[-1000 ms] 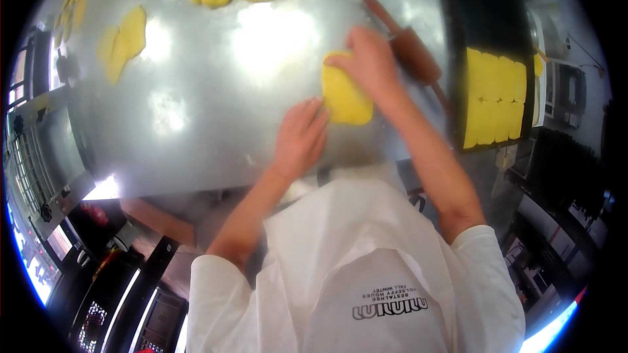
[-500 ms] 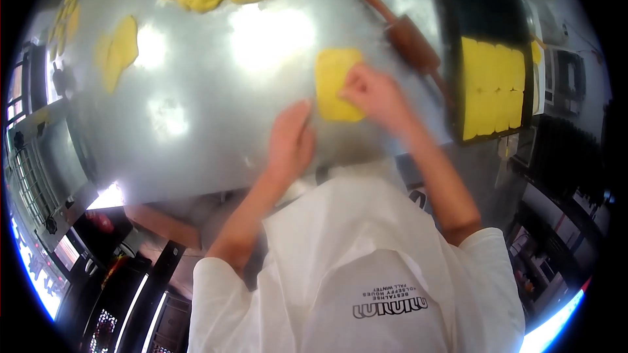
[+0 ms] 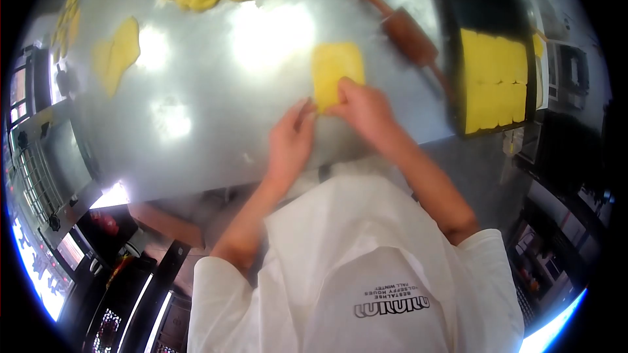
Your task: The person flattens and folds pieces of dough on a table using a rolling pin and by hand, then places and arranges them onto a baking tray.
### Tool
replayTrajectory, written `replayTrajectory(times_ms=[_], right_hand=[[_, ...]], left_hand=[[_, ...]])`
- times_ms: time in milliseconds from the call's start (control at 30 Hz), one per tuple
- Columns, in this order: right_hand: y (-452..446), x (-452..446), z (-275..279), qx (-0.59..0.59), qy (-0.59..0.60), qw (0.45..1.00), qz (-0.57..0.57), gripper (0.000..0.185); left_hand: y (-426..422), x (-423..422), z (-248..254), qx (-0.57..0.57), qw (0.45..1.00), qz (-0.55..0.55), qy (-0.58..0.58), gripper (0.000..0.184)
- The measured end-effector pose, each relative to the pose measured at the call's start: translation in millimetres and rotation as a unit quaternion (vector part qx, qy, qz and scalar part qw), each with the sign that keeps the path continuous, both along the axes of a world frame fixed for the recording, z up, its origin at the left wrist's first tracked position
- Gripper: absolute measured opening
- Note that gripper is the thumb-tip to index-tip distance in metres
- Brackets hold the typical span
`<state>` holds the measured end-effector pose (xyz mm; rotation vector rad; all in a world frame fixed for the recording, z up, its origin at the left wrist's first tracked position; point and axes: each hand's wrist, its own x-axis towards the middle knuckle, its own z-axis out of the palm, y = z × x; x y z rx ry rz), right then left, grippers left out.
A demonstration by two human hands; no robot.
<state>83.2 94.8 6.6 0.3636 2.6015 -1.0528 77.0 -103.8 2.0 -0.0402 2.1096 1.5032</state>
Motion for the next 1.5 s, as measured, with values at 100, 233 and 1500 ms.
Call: replayTrajectory(times_ms=[100, 233, 1500], right_hand=[[-1.4, -1.4, -2.6, 0.041, 0.010, 0.999, 0.015, 0.038], [4.5, -4.2, 3.2, 0.029, -0.003, 0.999, 0.027, 0.038], [80.3, 64.8, 8.6, -0.480, -0.047, 0.815, -0.321, 0.029]], left_hand=[[0.0, 1.4, -11.6, 0.024, 0.999, 0.014, -0.020, 0.037], [-1.2, -0.2, -12.8, 0.036, 0.999, 0.014, -0.029, 0.038], [101.8, -144.3, -8.5, -0.274, 0.871, -0.288, 0.287, 0.034]])
